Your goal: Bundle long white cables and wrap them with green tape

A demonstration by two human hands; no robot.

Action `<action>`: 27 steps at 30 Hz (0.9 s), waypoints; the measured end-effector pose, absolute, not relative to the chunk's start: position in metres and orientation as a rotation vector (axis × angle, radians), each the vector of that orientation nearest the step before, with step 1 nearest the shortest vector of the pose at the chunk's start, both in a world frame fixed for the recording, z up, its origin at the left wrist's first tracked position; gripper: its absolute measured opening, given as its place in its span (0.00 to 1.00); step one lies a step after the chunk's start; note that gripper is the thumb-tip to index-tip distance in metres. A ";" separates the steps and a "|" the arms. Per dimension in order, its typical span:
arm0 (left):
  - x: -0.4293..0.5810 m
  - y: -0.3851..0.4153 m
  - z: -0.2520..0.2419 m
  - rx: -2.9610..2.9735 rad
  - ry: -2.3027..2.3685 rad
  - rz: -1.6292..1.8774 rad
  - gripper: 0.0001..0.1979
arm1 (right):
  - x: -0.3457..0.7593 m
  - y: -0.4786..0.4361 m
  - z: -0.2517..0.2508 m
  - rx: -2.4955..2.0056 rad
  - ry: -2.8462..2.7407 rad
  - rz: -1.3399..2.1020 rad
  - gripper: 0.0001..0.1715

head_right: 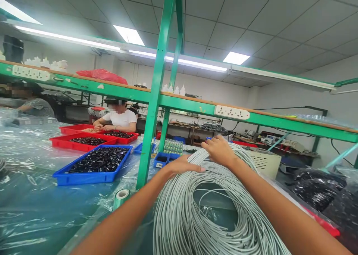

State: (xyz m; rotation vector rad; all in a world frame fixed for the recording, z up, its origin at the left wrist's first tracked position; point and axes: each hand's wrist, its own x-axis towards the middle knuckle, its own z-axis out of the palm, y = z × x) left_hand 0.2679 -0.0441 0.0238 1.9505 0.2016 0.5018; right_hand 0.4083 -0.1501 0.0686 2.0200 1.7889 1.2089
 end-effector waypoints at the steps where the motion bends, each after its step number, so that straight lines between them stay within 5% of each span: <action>1: 0.272 -0.047 0.024 1.925 0.166 0.449 0.17 | 0.408 -0.154 0.069 2.036 1.831 1.199 0.13; 4: 0.274 -0.060 0.025 1.857 0.124 0.446 0.04 | 0.412 -0.165 0.074 2.096 1.999 1.095 0.13; 8: 0.261 -0.085 0.039 1.827 0.095 0.593 0.05 | 0.432 -0.181 0.084 2.215 2.145 0.965 0.19; 11: 0.247 -0.101 0.056 1.851 0.051 0.639 0.05 | 0.461 -0.196 0.083 2.414 2.067 1.039 0.13; 22: 0.225 -0.126 0.138 2.283 -0.021 0.560 0.05 | 0.528 -0.299 0.114 3.021 0.923 1.538 0.24; 27: 0.193 -0.139 0.182 2.825 0.022 0.959 0.04 | 0.526 -0.331 0.150 3.133 0.634 1.546 0.23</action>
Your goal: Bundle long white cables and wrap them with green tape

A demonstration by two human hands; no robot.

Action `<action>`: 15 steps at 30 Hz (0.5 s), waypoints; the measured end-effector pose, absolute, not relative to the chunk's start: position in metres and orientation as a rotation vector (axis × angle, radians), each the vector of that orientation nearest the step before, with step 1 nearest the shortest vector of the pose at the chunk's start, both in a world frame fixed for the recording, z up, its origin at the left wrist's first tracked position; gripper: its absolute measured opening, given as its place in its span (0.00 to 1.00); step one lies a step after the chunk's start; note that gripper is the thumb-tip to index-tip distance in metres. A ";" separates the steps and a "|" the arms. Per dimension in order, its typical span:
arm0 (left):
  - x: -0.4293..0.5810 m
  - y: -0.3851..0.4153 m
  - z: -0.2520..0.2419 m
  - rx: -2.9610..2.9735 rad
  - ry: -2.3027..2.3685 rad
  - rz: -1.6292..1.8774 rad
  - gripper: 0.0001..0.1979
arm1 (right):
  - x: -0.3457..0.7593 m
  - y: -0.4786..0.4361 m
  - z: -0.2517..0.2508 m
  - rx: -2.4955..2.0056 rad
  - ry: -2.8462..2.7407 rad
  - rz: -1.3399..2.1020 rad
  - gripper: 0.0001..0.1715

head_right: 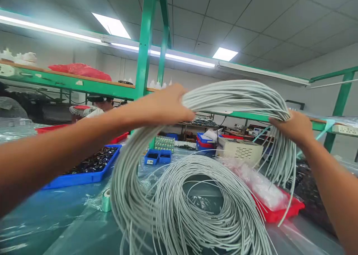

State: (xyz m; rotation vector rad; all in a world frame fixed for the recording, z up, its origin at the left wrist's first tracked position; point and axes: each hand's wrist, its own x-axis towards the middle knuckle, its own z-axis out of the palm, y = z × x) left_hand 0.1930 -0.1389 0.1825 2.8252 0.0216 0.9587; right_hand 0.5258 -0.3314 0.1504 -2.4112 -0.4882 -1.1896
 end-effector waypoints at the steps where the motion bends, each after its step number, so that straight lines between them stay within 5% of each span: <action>1: 0.187 -0.139 0.186 2.902 0.026 1.062 0.05 | 0.523 -0.335 0.153 -2.422 -0.509 -1.156 0.21; 4: 0.175 -0.131 0.187 3.058 0.040 1.230 0.06 | 0.511 -0.339 0.155 -2.439 -0.586 -1.112 0.16; 10: 0.152 -0.102 0.188 3.238 0.160 1.616 0.14 | 0.481 -0.332 0.145 -2.177 -0.548 -1.382 0.21; 15: 0.114 -0.086 0.180 3.479 0.359 1.619 0.19 | 0.467 -0.315 0.136 -2.150 -1.028 -0.645 0.12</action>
